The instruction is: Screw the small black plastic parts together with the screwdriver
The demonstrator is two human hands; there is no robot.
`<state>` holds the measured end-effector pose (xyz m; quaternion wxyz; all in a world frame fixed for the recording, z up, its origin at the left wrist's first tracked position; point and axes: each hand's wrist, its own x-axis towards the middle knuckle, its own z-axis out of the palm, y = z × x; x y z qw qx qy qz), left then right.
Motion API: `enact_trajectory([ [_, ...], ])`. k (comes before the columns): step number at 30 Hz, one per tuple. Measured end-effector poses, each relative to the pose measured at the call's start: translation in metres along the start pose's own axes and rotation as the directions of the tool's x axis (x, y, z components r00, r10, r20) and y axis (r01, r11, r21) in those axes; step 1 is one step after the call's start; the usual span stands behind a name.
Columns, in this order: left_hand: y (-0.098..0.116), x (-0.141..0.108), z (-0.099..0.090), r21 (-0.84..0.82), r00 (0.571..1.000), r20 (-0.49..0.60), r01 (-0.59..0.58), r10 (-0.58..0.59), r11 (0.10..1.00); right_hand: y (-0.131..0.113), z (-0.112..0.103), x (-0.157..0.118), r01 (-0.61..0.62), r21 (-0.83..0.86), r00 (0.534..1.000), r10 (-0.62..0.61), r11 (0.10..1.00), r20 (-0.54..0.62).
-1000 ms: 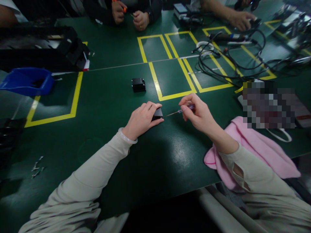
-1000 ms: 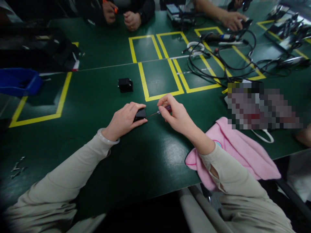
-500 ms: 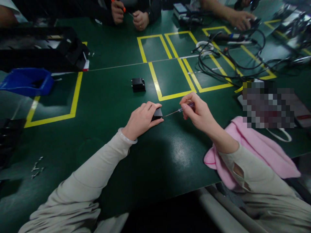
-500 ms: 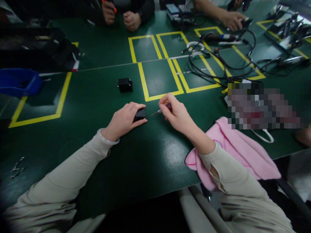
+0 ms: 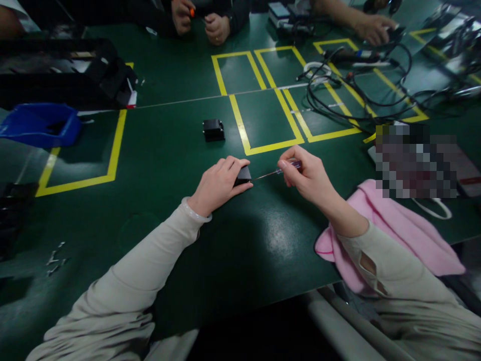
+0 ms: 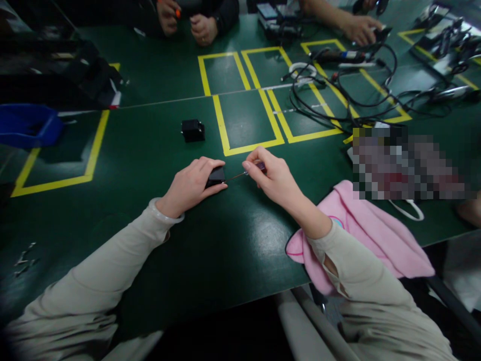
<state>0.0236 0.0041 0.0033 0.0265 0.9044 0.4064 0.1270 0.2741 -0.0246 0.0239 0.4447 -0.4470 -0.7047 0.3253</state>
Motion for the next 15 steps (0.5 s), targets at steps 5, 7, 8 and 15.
enact_trajectory([
  [5, -0.0003, -0.0001, -0.0007, 0.0, 1.0, 0.004, 0.003, -0.003, 1.0, -0.0002, 0.0007, 0.0001, 0.029, 0.054, 0.999, -0.032, 0.998, 0.041],
  [7, 0.0, 0.0, -0.0009, 0.0, 1.0, 0.003, 0.001, -0.001, 1.0, -0.0002, 0.0007, 0.0, 0.031, 0.049, 0.999, -0.032, 0.998, 0.031],
  [8, 0.0002, 0.0001, -0.001, -0.001, 1.0, 0.003, 0.001, -0.001, 1.0, -0.0002, 0.0007, -0.0001, 0.026, 0.037, 0.999, -0.026, 0.999, 0.02],
  [15, 0.0005, 0.0, -0.0004, -0.001, 1.0, 0.003, -0.003, 0.003, 1.0, 0.0022, 0.0008, -0.0006, 0.008, 0.022, 1.0, -0.008, 1.0, 0.005],
])
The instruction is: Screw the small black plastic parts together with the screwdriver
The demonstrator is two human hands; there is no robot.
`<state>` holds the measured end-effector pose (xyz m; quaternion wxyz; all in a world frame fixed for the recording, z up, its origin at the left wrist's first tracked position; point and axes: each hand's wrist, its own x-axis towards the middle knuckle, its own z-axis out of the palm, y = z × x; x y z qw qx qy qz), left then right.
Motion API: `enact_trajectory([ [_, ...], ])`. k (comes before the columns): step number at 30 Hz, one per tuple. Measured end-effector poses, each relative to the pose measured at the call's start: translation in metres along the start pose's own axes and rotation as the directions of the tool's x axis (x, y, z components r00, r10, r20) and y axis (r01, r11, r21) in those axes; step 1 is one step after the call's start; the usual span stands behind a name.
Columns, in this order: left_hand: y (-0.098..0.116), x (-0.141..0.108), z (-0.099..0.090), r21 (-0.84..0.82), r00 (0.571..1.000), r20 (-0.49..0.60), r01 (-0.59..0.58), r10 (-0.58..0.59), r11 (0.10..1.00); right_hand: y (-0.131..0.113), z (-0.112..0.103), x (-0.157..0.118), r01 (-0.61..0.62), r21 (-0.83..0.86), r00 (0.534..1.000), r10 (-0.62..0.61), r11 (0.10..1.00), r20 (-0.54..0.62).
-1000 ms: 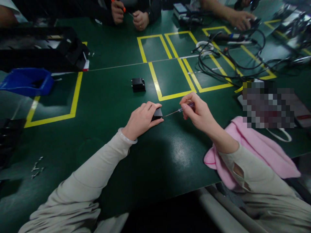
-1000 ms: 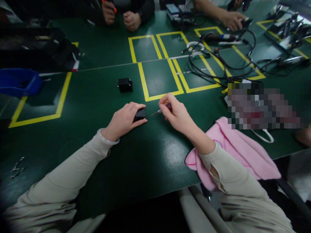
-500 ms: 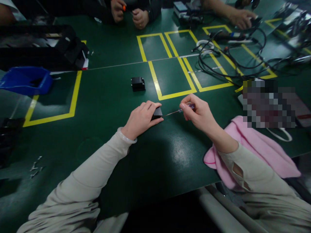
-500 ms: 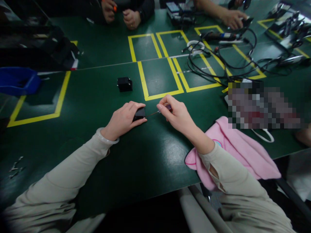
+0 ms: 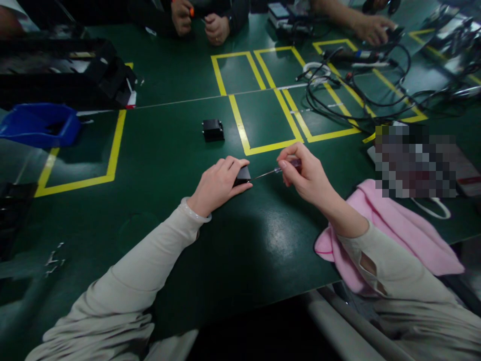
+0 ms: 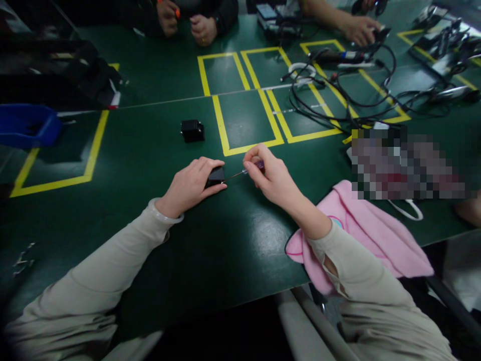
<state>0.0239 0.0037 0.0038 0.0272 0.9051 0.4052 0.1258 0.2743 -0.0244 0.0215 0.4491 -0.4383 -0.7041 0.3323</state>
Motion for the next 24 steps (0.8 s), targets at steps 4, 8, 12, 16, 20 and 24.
enact_trajectory([
  [4, -0.0003, -0.0001, 0.0004, 0.002, 1.0, 0.0, -0.002, 0.002, 1.0, 0.0006, 0.0004, 0.0003, -0.005, 0.004, 1.0, 0.005, 1.0, -0.018],
  [8, -0.0004, 0.0, 0.0007, 0.002, 1.0, 0.001, -0.002, 0.002, 1.0, 0.0, -0.0003, 0.0004, -0.046, 0.02, 0.999, 0.046, 0.999, -0.019],
  [12, -0.0007, -0.0003, 0.001, -0.011, 1.0, -0.008, -0.005, 0.005, 1.0, -0.0014, -0.003, 0.0006, -0.051, 0.061, 0.997, 0.048, 0.997, 0.054],
  [16, -0.0008, -0.0004, 0.0009, -0.012, 1.0, -0.008, -0.001, 0.001, 1.0, -0.0018, -0.0039, 0.0012, -0.041, 0.04, 0.997, 0.039, 0.998, 0.067],
  [20, -0.0007, -0.0003, 0.0008, -0.006, 1.0, -0.006, 0.002, -0.002, 1.0, 0.0003, -0.0017, 0.0009, -0.051, 0.033, 0.998, 0.05, 0.998, 0.034],
  [24, -0.0005, -0.0004, 0.0009, 0.004, 1.0, -0.007, 0.0, 0.0, 1.0, 0.0021, -0.0004, 0.0003, -0.044, 0.063, 0.998, 0.042, 0.997, 0.035],
])
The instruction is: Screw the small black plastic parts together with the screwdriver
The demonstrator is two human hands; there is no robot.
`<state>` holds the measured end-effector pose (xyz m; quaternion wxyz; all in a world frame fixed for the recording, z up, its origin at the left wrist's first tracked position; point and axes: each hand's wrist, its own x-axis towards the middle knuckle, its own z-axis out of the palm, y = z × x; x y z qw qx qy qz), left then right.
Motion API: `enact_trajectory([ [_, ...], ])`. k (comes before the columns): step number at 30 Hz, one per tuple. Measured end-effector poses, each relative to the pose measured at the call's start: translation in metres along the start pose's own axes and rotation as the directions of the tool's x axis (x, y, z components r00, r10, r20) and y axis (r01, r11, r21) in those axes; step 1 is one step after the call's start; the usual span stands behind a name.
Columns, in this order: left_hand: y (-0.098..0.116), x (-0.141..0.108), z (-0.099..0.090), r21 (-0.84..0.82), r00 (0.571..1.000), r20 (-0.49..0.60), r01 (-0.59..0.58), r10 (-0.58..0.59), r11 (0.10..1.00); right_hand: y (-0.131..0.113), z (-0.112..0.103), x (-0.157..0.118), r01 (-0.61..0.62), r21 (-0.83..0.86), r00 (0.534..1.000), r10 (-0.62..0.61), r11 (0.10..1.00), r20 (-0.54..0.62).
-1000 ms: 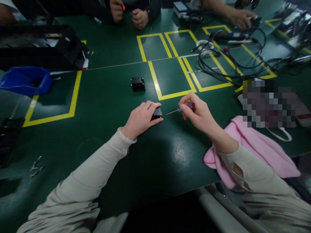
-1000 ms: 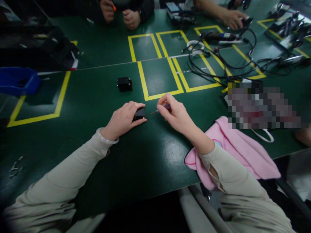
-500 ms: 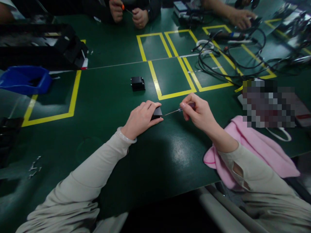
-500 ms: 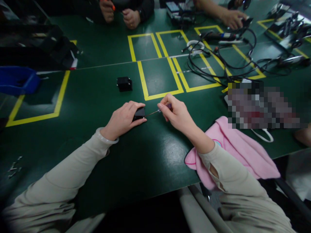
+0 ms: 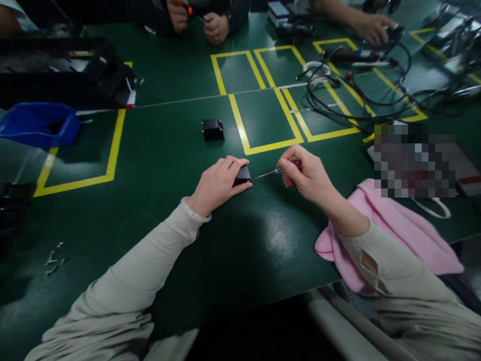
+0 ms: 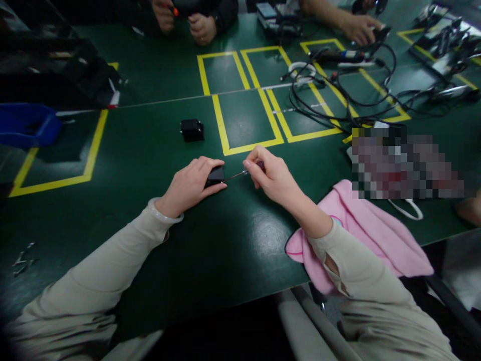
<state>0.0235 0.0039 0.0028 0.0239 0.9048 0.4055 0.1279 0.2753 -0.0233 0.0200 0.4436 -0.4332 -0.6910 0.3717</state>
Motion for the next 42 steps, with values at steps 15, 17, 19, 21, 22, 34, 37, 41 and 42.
enact_trajectory([
  [15, 0.0008, 0.0005, -0.0016, -0.004, 1.0, 0.001, 0.003, -0.003, 1.0, -0.0048, -0.0006, 0.0, 0.032, -0.024, 0.999, -0.032, 0.999, 0.01],
  [17, 0.0006, 0.0006, -0.0016, 0.001, 1.0, 0.002, 0.002, -0.002, 1.0, -0.0057, -0.0007, 0.0, 0.038, -0.024, 0.999, -0.038, 0.999, 0.011],
  [19, 0.0005, 0.0008, -0.0014, 0.005, 1.0, 0.003, 0.004, -0.004, 1.0, -0.0059, -0.0004, 0.0, 0.037, -0.034, 0.999, -0.037, 0.999, 0.003],
  [21, 0.0003, 0.0008, -0.0012, 0.003, 1.0, 0.005, 0.006, -0.006, 1.0, -0.005, 0.0001, -0.0001, 0.025, -0.046, 1.0, -0.025, 0.999, -0.011],
  [22, 0.0002, 0.0008, -0.001, -0.001, 1.0, 0.007, 0.007, -0.007, 1.0, -0.0042, 0.0004, -0.0002, 0.018, -0.049, 1.0, -0.019, 0.999, -0.014],
  [34, 0.0005, 0.0004, -0.0014, -0.016, 1.0, 0.009, 0.005, -0.005, 1.0, -0.0018, 0.0001, 0.0002, 0.013, -0.063, 0.999, -0.016, 0.998, -0.035],
  [37, 0.0007, 0.0003, -0.0013, -0.012, 1.0, 0.007, 0.0, 0.0, 1.0, -0.0014, 0.0002, -0.0002, 0.01, -0.045, 0.999, -0.012, 0.999, -0.038],
  [41, 0.0002, 0.0002, -0.0009, -0.01, 1.0, 0.002, -0.004, 0.004, 1.0, -0.0012, 0.0004, 0.0004, 0.013, -0.01, 0.999, -0.013, 1.0, -0.035],
  [42, -0.0001, 0.0002, -0.0009, -0.011, 1.0, 0.001, -0.004, 0.004, 1.0, -0.0011, 0.0003, 0.0006, 0.013, -0.019, 0.999, -0.014, 1.0, -0.038],
])
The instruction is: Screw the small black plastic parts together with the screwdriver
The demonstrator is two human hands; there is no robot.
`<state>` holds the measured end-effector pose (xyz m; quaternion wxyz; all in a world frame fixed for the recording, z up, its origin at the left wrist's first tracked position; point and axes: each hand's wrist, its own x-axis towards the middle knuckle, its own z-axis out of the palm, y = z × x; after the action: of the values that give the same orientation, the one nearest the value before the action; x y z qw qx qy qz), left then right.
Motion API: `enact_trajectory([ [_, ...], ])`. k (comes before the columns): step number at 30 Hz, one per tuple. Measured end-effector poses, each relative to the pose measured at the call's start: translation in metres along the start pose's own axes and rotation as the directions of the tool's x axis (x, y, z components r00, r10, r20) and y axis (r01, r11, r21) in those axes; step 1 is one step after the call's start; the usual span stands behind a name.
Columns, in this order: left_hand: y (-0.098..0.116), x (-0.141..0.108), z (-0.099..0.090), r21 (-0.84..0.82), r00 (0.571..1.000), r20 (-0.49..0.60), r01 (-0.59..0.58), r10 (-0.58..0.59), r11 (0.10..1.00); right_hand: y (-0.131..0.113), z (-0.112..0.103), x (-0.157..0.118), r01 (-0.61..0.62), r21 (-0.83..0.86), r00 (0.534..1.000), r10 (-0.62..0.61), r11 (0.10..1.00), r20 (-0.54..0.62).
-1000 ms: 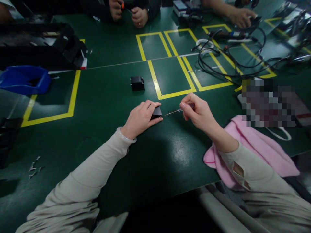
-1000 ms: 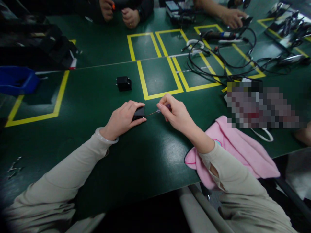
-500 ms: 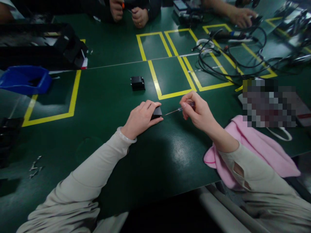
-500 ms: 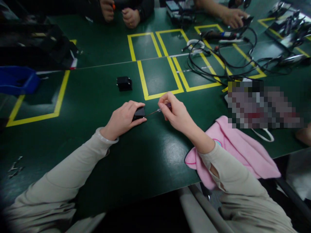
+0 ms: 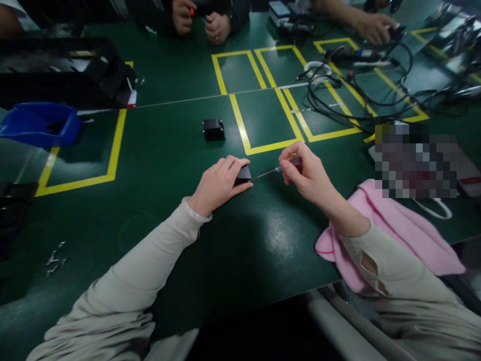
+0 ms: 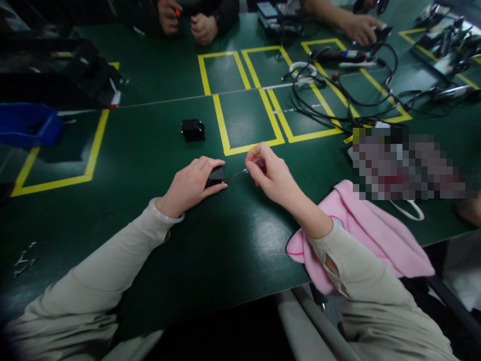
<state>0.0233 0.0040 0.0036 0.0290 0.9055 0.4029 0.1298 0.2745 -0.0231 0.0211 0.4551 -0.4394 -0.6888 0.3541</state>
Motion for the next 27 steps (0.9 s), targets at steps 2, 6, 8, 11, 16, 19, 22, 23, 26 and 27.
enact_trajectory([
  [2, -0.0004, 0.0, 0.0, -0.002, 1.0, 0.001, 0.001, -0.001, 1.0, 0.0007, -0.0001, 0.0002, 0.0, -0.023, 1.0, 0.0, 1.0, -0.01],
  [6, -0.0006, 0.0001, 0.0, 0.001, 1.0, 0.006, 0.003, -0.003, 1.0, 0.0029, 0.0001, -0.0004, -0.019, -0.006, 1.0, 0.019, 1.0, 0.0],
  [8, -0.0004, 0.0, 0.0, 0.004, 1.0, 0.005, 0.004, -0.004, 1.0, 0.0027, 0.0001, -0.0006, -0.014, 0.033, 1.0, 0.013, 0.999, 0.021],
  [11, 0.0, -0.0001, 0.0001, 0.005, 1.0, 0.003, 0.006, -0.006, 1.0, 0.0007, -0.0003, -0.0003, 0.014, 0.044, 0.999, -0.016, 0.999, 0.04],
  [16, 0.0001, 0.0004, 0.0005, 0.008, 1.0, 0.003, 0.009, -0.009, 1.0, -0.0011, -0.0006, -0.0006, 0.028, -0.036, 1.0, -0.028, 0.999, 0.013],
  [19, -0.0001, 0.0003, 0.0007, 0.007, 1.0, 0.001, 0.008, -0.008, 1.0, -0.0015, -0.0003, -0.0014, 0.036, -0.013, 0.999, -0.036, 0.999, 0.024],
  [22, -0.0001, -0.0001, 0.0004, 0.003, 1.0, 0.001, 0.007, -0.007, 1.0, -0.0023, -0.0002, -0.0016, 0.047, 0.011, 0.998, -0.048, 0.999, 0.038],
  [23, -0.0001, -0.0002, 0.0003, 0.004, 1.0, 0.001, 0.008, -0.008, 1.0, -0.0025, -0.0002, -0.0014, 0.048, 0.002, 0.998, -0.048, 0.999, 0.034],
  [26, -0.0001, -0.0002, 0.0003, 0.008, 1.0, 0.001, 0.013, -0.013, 1.0, -0.0026, -0.0003, -0.0008, 0.038, -0.045, 0.999, -0.037, 0.998, 0.015],
  [27, -0.0001, -0.0002, 0.0003, 0.006, 1.0, 0.001, 0.013, -0.013, 1.0, -0.0026, -0.0004, -0.0006, 0.037, -0.056, 0.999, -0.036, 0.998, 0.014],
])
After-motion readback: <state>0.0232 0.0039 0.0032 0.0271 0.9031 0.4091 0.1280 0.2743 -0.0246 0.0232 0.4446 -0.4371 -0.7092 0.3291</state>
